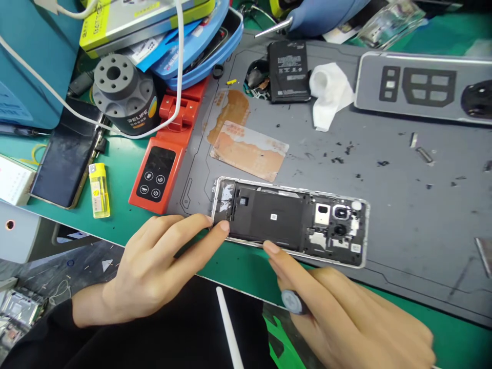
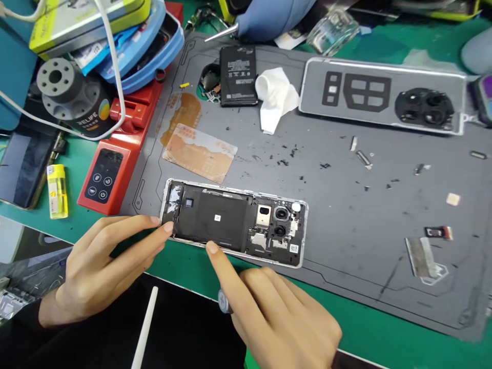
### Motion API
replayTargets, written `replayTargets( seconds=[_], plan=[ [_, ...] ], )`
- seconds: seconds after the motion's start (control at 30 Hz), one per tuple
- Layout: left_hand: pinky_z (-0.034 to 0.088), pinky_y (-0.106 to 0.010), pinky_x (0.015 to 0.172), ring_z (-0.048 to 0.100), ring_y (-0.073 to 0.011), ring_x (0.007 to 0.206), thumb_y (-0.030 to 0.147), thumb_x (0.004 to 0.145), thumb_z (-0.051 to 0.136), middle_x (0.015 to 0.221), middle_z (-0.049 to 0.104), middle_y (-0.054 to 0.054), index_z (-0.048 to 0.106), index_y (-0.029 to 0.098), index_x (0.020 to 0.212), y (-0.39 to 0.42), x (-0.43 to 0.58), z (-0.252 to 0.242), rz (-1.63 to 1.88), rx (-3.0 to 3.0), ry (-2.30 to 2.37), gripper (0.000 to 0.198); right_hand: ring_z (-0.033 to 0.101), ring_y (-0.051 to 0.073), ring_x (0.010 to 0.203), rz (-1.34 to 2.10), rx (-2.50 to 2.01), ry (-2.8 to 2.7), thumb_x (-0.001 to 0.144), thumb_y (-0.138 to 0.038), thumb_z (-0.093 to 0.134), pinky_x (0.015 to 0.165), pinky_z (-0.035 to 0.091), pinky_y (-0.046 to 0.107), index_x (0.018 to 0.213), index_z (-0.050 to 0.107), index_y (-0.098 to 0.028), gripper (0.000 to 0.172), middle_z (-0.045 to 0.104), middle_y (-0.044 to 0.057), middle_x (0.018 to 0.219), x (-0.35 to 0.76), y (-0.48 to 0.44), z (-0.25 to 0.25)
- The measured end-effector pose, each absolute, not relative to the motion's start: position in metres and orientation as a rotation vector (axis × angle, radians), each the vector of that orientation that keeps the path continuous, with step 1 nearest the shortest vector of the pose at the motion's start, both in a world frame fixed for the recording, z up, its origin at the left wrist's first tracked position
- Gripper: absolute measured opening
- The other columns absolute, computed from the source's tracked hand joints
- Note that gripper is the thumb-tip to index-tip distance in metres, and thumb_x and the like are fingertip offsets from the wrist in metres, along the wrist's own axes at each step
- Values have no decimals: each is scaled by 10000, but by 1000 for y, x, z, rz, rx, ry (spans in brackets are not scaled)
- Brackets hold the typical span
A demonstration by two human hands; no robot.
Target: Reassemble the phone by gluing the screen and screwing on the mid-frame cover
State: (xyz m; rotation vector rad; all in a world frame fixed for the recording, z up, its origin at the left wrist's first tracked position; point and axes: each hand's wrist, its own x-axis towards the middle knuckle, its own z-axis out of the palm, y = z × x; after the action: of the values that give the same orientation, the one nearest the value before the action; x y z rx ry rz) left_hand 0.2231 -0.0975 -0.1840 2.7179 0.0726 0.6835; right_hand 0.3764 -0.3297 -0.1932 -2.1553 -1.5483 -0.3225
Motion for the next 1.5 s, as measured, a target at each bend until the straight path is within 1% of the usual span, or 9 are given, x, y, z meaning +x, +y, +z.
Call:
replayTargets(
  seconds=[0.17, 0.37, 0.57, 0.67, 0.73, 0.83, 1.03, 1.3, 1.5],
  plan=[
    [663, -367, 927, 756, -215, 1068, -4, 1019, 772, 1286, 812, -101, 764, 88, 1407, -94, 223, -178, 670, 2765, -9, 399, 409, 103, 609, -334, -2141, -1557, 972, 158, 609, 676, 394, 260, 1718, 579, -214, 834, 505, -65, 671, 377, -326, -192],
    [658, -380, 786, 777, -221, 950, 85, 1067, 734, 1178, 837, -107, 797, 38, 1318, -84, 229, -171, 724, 2934, -278, 263, 423, 92, 581, -376, -2148, -1546, 977, 123, 635, 629, 371, 271, 1679, 633, -227, 784, 503, -71, 654, 378, -325, -193],
    [664, -323, 680, 770, -174, 856, 173, 1010, 864, 1130, 851, -47, 860, 154, 1004, -77, 241, -165, 783, 3019, -458, 20, 440, 83, 555, -400, -2146, -1499, 991, 87, 660, 603, 364, 284, 1407, 794, -184, 514, 547, -78, 647, 379, -319, -191],
    [652, -300, 631, 752, -157, 813, 156, 982, 889, 1072, 836, -49, 824, 176, 886, -77, 249, -165, 857, 2997, -449, 118, 463, 81, 559, -408, -2183, -1465, 1027, -3, 757, 608, 374, 284, 1280, 783, -161, 299, 577, -81, 651, 378, -317, -188],
    [646, -299, 622, 749, -156, 807, 159, 984, 889, 1068, 832, -52, 818, 172, 913, -78, 252, -166, 872, 2980, -432, 101, 481, 82, 576, -389, -2197, -1447, 1030, -51, 801, 628, 388, 280, 1258, 763, -146, 250, 596, -74, 672, 378, -317, -186],
    [635, -317, 617, 741, -162, 780, 191, 988, 903, 1043, 840, -62, 805, 140, 1012, -79, 254, -169, 886, 2939, -395, 113, 460, 87, 587, -376, -2182, -1472, 1040, -22, 767, 639, 376, 284, 1319, 754, -142, 303, 562, -79, 675, 379, -315, -184],
    [659, -320, 759, 760, -163, 864, 196, 1051, 841, 1162, 855, -86, 752, 175, 1177, -83, 248, -167, 743, 2827, -163, 156, 442, 97, 605, -381, -2109, -1589, 1078, 29, 575, 602, 338, 293, 1374, 740, -121, 371, 563, -64, 701, 383, -306, -183],
    [581, -322, 641, 742, -156, 787, 213, 1030, 869, 1086, 869, -40, 760, 180, 1112, -88, 252, -160, 798, 2910, -170, 141, 464, 99, 608, -415, -2087, -1546, 1040, -21, 732, 595, 357, 293, 1274, 759, -121, 256, 611, -58, 703, 384, -306, -185],
    [576, -334, 634, 739, -160, 769, 211, 1019, 885, 1032, 865, -40, 756, 170, 1065, -91, 254, -164, 845, 2906, -142, 143, 484, 84, 580, -419, -2104, -1461, 1020, -23, 785, 594, 376, 285, 1161, 767, -156, 195, 617, -71, 671, 384, -303, -183]
  ],
)
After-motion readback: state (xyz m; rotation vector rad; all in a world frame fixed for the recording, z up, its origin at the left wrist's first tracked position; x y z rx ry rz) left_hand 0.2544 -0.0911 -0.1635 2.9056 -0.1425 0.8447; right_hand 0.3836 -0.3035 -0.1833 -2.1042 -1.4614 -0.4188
